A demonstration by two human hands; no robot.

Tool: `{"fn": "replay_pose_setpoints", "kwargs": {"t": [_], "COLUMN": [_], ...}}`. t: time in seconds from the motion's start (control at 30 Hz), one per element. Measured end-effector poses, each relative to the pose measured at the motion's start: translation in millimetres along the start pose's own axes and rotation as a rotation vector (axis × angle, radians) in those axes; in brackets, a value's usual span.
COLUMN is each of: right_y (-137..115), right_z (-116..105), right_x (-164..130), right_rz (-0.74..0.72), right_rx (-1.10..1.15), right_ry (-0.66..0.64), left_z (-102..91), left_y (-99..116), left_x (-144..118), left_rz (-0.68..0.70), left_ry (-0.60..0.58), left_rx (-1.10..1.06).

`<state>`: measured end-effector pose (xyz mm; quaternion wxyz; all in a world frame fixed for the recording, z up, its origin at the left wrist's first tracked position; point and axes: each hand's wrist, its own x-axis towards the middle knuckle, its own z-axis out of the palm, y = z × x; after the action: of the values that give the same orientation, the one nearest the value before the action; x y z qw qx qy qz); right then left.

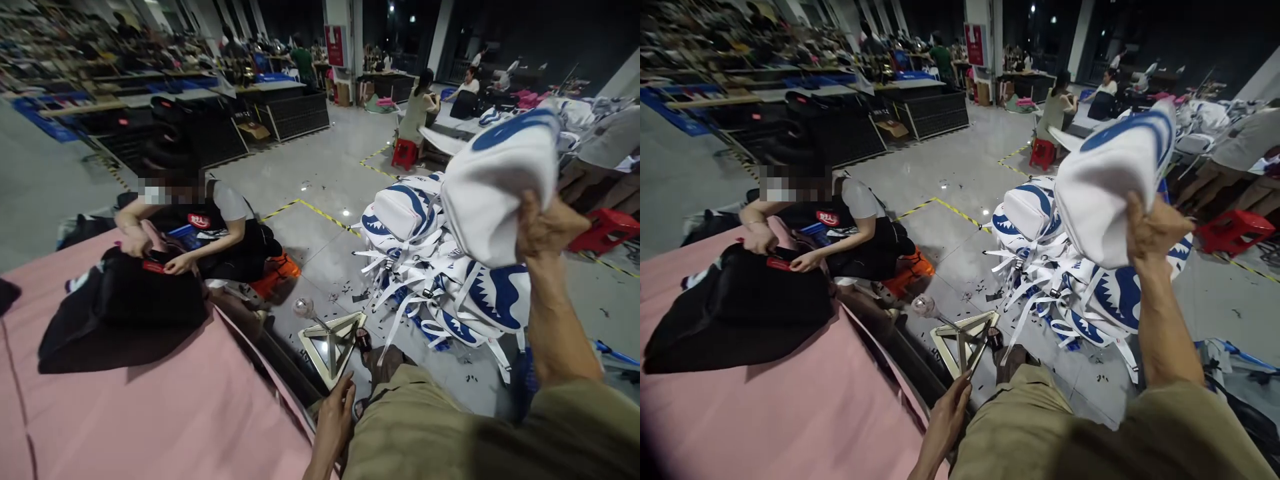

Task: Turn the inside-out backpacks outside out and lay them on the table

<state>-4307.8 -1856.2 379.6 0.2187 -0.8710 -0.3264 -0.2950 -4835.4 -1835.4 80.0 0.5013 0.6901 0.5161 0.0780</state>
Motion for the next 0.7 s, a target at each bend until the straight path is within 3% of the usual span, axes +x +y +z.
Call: {"fn": "replay_pose_setpoints", "kwargs": {"t": [0.1,0.2,0.3,0.4,0.5,0.63,0.7], "right_y": [11.7,11.0,12.3,23.3,36.9,35.4,21.8], "right_z": [73.2,145.8,191.9,209.1,211.4,208.0,205.6], "right_x": [-24.6,-54.9,-78.2,-85.8,-83.9,-78.7,-76.0], "right_rz": [-0.101,-0.057,-0.043,-0.049,-0.039,0.003,0.012], "right_rx": [-0.171,-0.188,-0.137,-0.091,-0.032,0.001,0.044], "right_ry": [-0.25,-0.594,-0.735,-0.661,-0.618,-0.653,-0.594], "left_z": [2.3,5.4,6.1,1.2,-9.9,-29.3,-38.8], "left_y": [11.5,21.8,26.7,30.1,40.7,76.2,102.5], "left_x": [9.6,21.8,35.3,50.5,72.3,115.2,140.4], "left_rz": [0.014,0.032,0.033,0.001,-0.03,-0.042,-0.026], "left_ry": [-0.072,-0.174,-0.217,-0.174,-0.125,-0.18,-0.225], "left_rx": [0.038,0.078,0.103,0.098,0.06,0.068,0.083]}}
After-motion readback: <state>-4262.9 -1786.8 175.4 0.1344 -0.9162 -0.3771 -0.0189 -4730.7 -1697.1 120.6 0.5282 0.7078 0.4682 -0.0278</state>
